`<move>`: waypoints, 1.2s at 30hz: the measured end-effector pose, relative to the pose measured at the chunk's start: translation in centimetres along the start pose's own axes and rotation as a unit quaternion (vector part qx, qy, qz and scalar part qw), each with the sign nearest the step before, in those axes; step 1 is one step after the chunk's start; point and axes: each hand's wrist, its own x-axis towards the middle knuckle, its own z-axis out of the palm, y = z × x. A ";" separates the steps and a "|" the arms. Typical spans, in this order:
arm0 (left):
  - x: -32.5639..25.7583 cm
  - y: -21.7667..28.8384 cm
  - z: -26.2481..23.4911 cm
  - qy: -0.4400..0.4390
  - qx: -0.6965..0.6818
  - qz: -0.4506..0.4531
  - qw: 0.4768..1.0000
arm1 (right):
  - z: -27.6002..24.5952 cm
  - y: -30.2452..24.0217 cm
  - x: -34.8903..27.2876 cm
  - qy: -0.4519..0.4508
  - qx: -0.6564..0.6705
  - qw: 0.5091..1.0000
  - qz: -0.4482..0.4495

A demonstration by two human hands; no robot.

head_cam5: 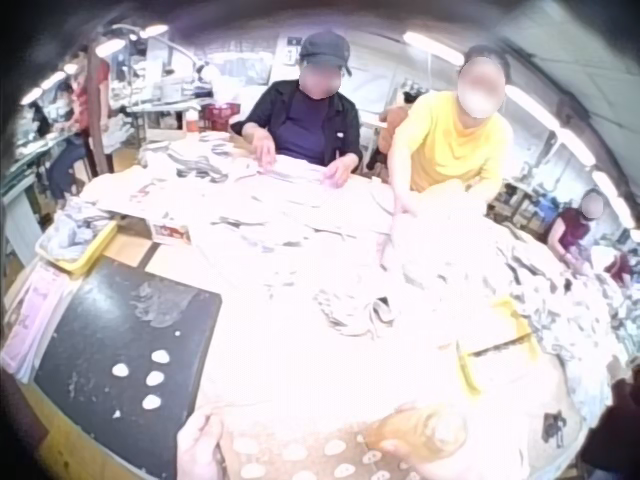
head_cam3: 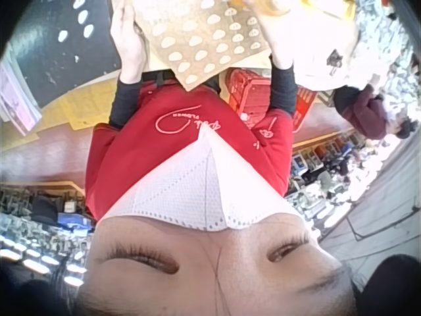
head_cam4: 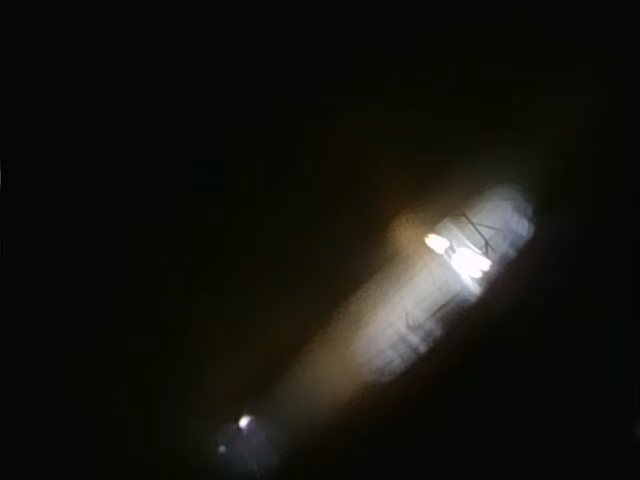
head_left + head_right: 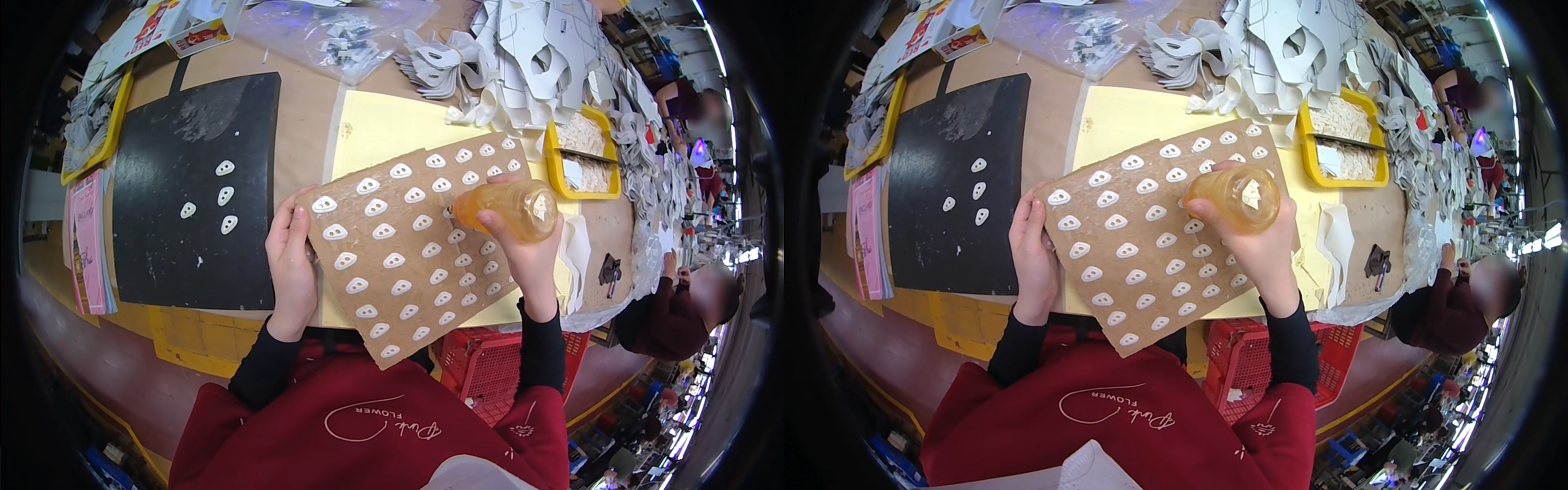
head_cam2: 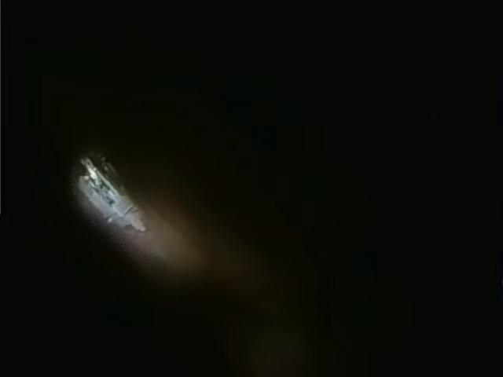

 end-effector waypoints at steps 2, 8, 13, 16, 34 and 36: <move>0.0 0.1 0.1 0.000 0.002 0.001 1.000 | 0.2 0.3 0.1 0.028 0.010 1.000 0.003; 0.0 0.0 0.0 0.001 0.003 0.002 1.000 | -0.6 0.4 0.0 0.034 0.024 0.998 0.052; -0.1 0.1 0.1 0.003 0.003 0.001 1.000 | -0.9 0.6 -0.4 0.038 0.023 0.998 0.046; 0.0 0.1 0.1 0.005 0.004 0.002 1.000 | -1.1 0.4 -0.6 0.032 0.032 0.995 0.086; 0.0 -0.1 -0.1 0.007 0.014 0.003 1.000 | -1.0 0.9 -1.1 0.074 0.075 0.992 0.062; 0.0 -0.1 -0.1 0.002 0.016 0.005 1.000 | -1.0 1.2 -1.5 0.074 0.075 0.993 0.051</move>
